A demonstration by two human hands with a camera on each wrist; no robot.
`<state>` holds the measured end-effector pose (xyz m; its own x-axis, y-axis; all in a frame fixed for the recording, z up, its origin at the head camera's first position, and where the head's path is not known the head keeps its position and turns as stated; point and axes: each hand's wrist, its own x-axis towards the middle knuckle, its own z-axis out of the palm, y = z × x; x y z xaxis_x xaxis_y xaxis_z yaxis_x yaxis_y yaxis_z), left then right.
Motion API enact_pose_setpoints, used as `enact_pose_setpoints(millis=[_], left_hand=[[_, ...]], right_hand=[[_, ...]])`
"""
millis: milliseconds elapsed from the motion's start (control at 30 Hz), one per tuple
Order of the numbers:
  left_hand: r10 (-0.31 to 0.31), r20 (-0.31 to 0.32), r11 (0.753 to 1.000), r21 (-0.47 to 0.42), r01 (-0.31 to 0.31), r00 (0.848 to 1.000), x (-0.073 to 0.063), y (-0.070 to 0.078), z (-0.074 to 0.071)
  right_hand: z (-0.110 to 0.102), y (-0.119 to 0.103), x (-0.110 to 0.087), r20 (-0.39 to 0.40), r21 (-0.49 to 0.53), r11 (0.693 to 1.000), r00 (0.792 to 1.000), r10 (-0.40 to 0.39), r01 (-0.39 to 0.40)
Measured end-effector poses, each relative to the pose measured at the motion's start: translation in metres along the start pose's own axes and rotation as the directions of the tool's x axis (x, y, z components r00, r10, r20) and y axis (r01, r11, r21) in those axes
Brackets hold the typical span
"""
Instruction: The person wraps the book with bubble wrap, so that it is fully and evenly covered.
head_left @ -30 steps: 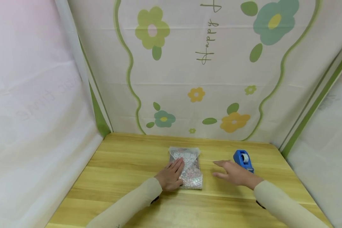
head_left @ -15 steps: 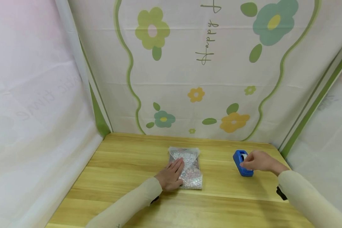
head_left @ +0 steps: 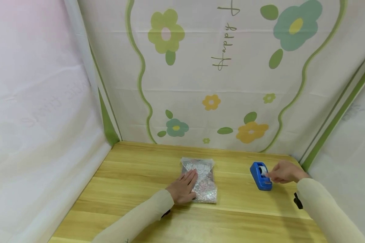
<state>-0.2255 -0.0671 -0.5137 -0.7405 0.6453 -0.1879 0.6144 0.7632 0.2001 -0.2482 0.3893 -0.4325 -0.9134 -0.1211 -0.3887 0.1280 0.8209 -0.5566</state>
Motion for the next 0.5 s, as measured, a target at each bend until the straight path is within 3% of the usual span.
enact_pose_setpoints(millis=[233, 500], left_hand=[[0.001, 0.004, 1.000, 0.006, -0.001, 1.000, 0.000, 0.002, -0.001], [-0.007, -0.001, 1.000, 0.011, 0.007, 1.000, 0.001, 0.001, 0.000]], right_hand=[[0.007, 0.013, 0.006, -0.020, -0.010, 1.000, 0.999, 0.026, -0.026], [0.009, 0.013, 0.011, -0.021, -0.039, 0.999, 1.000, 0.016, -0.017]])
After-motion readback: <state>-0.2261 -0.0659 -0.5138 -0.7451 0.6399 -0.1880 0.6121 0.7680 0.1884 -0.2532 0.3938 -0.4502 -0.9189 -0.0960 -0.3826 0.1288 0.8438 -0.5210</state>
